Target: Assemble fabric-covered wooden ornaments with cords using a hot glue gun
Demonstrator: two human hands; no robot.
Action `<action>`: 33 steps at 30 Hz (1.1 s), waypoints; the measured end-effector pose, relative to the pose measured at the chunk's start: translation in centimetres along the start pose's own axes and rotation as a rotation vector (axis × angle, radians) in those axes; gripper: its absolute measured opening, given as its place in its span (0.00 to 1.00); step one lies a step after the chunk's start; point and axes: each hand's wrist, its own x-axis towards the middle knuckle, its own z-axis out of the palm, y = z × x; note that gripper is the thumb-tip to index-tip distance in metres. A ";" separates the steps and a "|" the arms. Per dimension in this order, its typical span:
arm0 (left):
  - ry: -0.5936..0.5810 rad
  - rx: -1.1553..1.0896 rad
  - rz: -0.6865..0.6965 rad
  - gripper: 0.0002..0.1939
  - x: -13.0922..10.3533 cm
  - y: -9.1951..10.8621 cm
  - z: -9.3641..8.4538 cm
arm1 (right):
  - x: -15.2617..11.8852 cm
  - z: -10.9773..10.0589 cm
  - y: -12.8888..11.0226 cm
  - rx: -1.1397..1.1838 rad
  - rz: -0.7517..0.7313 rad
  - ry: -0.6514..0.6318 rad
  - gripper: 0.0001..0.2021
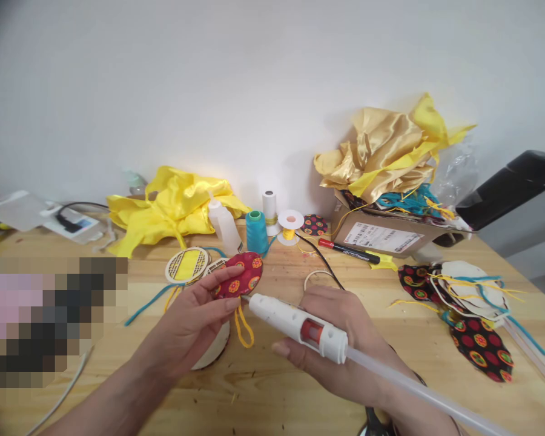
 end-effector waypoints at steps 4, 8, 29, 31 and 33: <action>-0.015 -0.008 0.011 0.22 0.0 0.0 0.0 | -0.1 0.1 0.3 -0.010 0.010 0.009 0.14; -0.015 -0.014 0.012 0.21 0.0 0.0 0.2 | -0.1 0.2 0.3 0.008 0.012 0.010 0.15; 0.006 0.010 0.032 0.22 0.1 -0.2 0.1 | -0.1 0.3 0.0 -0.139 -0.007 0.027 0.17; 0.010 0.012 0.030 0.22 0.1 -0.1 0.2 | -0.1 0.3 0.0 -0.126 -0.013 0.027 0.17; 0.016 0.010 0.027 0.22 0.1 -0.1 0.3 | -0.2 0.4 0.1 -0.116 -0.012 0.021 0.17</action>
